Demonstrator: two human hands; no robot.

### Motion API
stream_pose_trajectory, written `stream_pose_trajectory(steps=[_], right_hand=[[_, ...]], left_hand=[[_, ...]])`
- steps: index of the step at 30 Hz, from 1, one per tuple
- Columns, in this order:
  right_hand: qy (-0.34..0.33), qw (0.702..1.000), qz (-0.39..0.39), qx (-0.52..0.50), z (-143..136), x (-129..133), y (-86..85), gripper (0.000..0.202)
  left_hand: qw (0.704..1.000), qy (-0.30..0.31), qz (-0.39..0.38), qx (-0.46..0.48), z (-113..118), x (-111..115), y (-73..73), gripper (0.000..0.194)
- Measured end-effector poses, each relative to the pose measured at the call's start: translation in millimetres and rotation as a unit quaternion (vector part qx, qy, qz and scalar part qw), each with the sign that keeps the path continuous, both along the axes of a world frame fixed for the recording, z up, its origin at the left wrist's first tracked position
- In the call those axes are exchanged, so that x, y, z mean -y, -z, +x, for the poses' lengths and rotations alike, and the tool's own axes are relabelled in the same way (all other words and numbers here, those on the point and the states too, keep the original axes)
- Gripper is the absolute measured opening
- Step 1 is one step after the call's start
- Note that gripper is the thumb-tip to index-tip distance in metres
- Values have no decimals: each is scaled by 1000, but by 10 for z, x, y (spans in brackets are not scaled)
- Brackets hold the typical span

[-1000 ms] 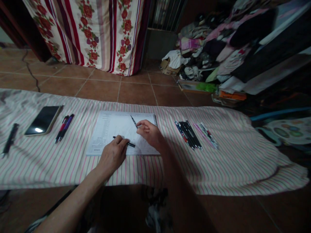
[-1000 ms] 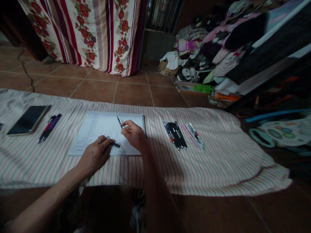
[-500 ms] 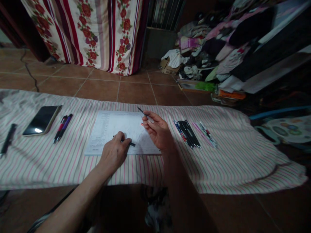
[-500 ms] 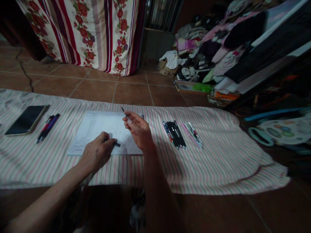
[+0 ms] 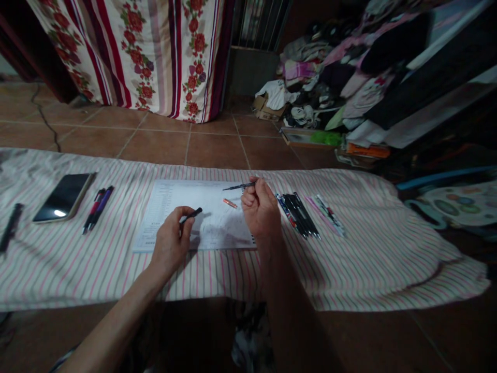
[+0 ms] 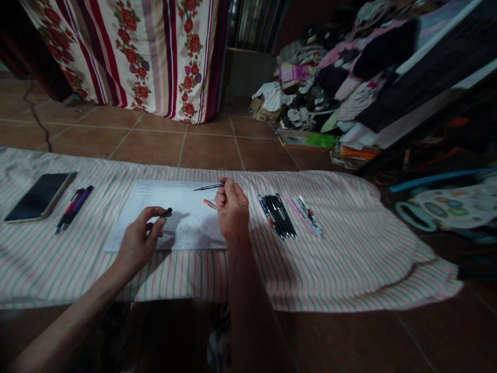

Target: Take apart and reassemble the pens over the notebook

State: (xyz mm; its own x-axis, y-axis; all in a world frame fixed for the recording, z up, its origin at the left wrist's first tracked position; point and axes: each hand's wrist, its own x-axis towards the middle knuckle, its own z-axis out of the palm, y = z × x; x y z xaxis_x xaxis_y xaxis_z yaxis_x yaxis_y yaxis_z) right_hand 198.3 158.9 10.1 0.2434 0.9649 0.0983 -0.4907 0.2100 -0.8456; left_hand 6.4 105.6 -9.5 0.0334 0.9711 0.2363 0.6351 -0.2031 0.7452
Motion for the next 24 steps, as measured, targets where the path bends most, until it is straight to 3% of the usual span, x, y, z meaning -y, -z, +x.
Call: stream_pose_trajectory(steps=[3, 12, 24], right_hand=[[18, 1000, 0, 22, -20, 18, -16, 26], [107, 981, -2, 164, -201, 92, -59, 35], [101, 959, 25, 265, -255, 101, 43, 34]], left_hand=[[997, -6, -54, 59, 11, 7, 40, 17], [999, -7, -32, 34, 26, -20, 78, 27], [999, -12, -30, 9, 87, -21, 99, 30]])
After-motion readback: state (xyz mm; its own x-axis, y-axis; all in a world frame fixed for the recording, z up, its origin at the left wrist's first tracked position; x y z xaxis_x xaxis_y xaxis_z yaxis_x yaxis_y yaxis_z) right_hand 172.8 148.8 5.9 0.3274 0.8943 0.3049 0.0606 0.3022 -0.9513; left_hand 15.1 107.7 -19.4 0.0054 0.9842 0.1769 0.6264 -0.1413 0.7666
